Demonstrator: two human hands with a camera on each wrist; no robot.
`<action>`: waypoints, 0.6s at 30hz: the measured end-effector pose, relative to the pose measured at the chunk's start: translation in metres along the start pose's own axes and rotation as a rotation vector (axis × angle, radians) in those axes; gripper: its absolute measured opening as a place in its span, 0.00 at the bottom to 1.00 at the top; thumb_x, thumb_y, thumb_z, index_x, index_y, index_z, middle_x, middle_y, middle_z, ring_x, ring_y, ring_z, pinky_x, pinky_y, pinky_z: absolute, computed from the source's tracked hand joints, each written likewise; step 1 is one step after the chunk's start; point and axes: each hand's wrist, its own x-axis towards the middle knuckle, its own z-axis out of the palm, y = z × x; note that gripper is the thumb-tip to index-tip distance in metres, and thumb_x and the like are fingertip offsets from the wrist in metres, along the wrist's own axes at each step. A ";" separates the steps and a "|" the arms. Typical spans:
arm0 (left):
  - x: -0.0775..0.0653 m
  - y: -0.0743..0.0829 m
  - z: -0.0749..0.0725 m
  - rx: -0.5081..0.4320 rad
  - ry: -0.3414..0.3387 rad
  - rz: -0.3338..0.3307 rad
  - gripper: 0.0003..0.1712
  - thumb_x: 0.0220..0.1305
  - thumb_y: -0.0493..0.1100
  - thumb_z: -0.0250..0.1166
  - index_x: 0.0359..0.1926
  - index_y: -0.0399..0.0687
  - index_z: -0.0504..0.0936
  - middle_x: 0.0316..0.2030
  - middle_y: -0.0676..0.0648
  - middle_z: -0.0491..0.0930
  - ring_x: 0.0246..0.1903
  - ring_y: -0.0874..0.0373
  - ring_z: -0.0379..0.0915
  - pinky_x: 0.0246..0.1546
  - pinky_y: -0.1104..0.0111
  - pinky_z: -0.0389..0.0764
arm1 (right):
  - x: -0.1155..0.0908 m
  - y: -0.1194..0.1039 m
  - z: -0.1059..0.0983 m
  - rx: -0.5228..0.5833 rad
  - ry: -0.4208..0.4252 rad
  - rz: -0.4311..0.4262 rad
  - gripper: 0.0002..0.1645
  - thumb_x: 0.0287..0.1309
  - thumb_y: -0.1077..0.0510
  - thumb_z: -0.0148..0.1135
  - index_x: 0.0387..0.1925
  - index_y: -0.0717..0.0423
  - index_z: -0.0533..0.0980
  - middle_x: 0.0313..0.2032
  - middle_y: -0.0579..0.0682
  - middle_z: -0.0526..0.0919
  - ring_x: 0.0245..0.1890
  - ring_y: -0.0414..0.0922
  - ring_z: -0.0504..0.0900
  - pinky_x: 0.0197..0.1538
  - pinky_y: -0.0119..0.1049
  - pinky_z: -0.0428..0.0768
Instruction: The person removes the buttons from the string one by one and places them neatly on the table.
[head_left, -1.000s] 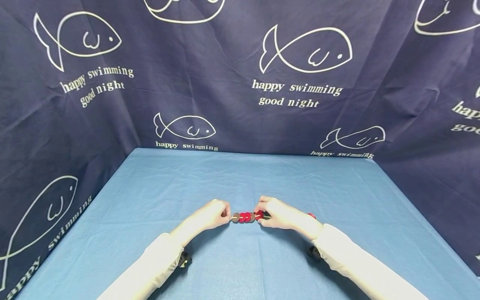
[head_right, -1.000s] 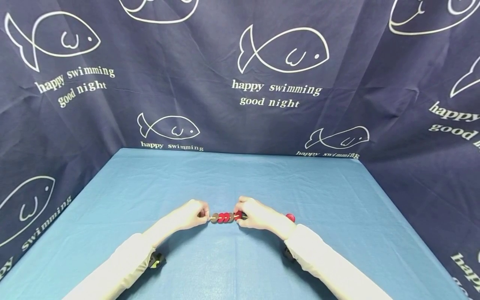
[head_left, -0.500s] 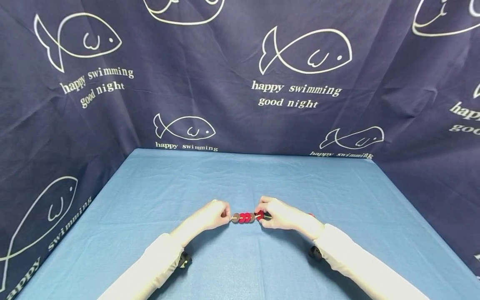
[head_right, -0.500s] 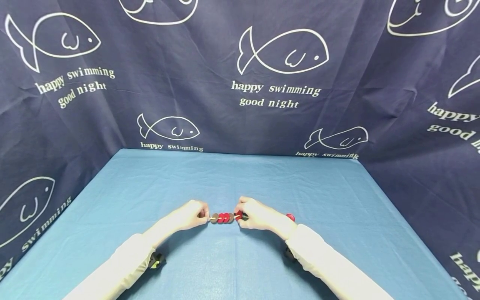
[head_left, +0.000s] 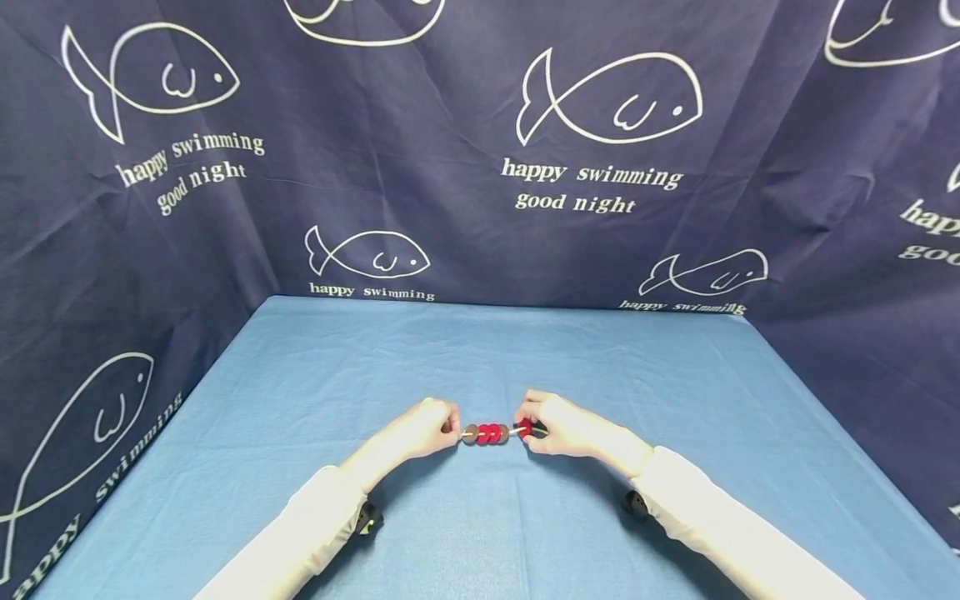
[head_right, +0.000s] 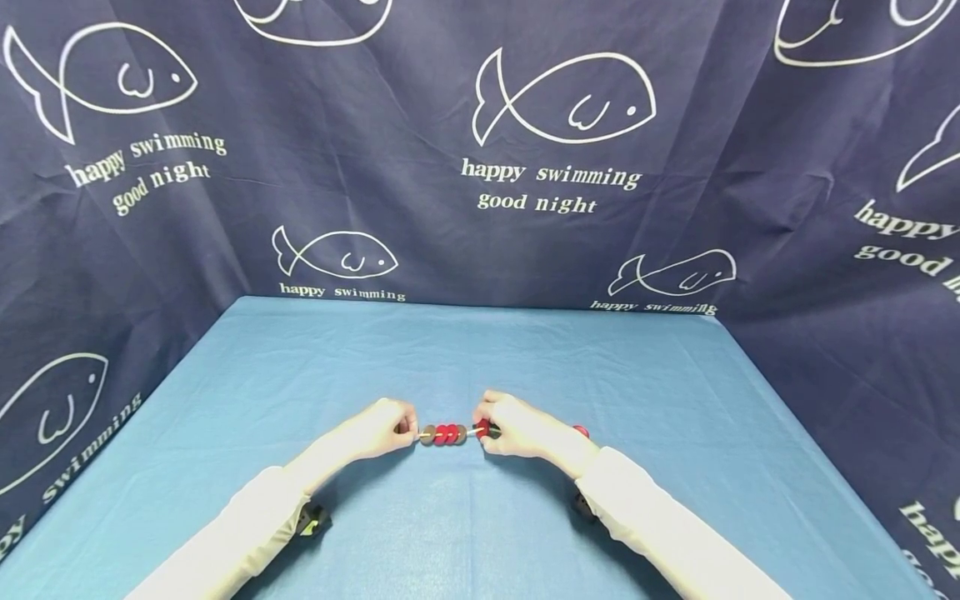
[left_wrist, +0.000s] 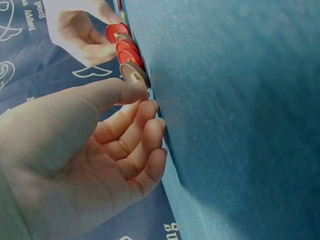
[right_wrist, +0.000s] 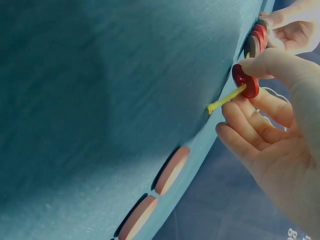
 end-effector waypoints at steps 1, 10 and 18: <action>0.000 0.000 0.000 0.003 0.001 0.000 0.07 0.54 0.33 0.62 0.21 0.45 0.76 0.17 0.54 0.71 0.19 0.68 0.62 0.22 0.76 0.67 | -0.001 0.000 0.000 0.000 0.000 0.002 0.07 0.43 0.65 0.65 0.29 0.56 0.78 0.28 0.48 0.73 0.27 0.39 0.71 0.32 0.26 0.70; 0.000 0.001 -0.002 0.012 -0.001 -0.002 0.06 0.54 0.33 0.62 0.22 0.44 0.76 0.18 0.53 0.72 0.19 0.67 0.61 0.22 0.76 0.66 | -0.004 0.001 -0.003 0.001 -0.005 0.027 0.07 0.43 0.65 0.65 0.28 0.56 0.77 0.27 0.48 0.73 0.27 0.39 0.71 0.32 0.26 0.70; 0.000 0.001 -0.001 0.019 -0.001 -0.010 0.06 0.54 0.34 0.61 0.22 0.45 0.76 0.18 0.53 0.74 0.19 0.67 0.62 0.22 0.76 0.67 | -0.008 0.004 -0.004 -0.005 0.011 0.013 0.07 0.42 0.66 0.65 0.27 0.56 0.77 0.27 0.47 0.73 0.27 0.40 0.71 0.32 0.26 0.70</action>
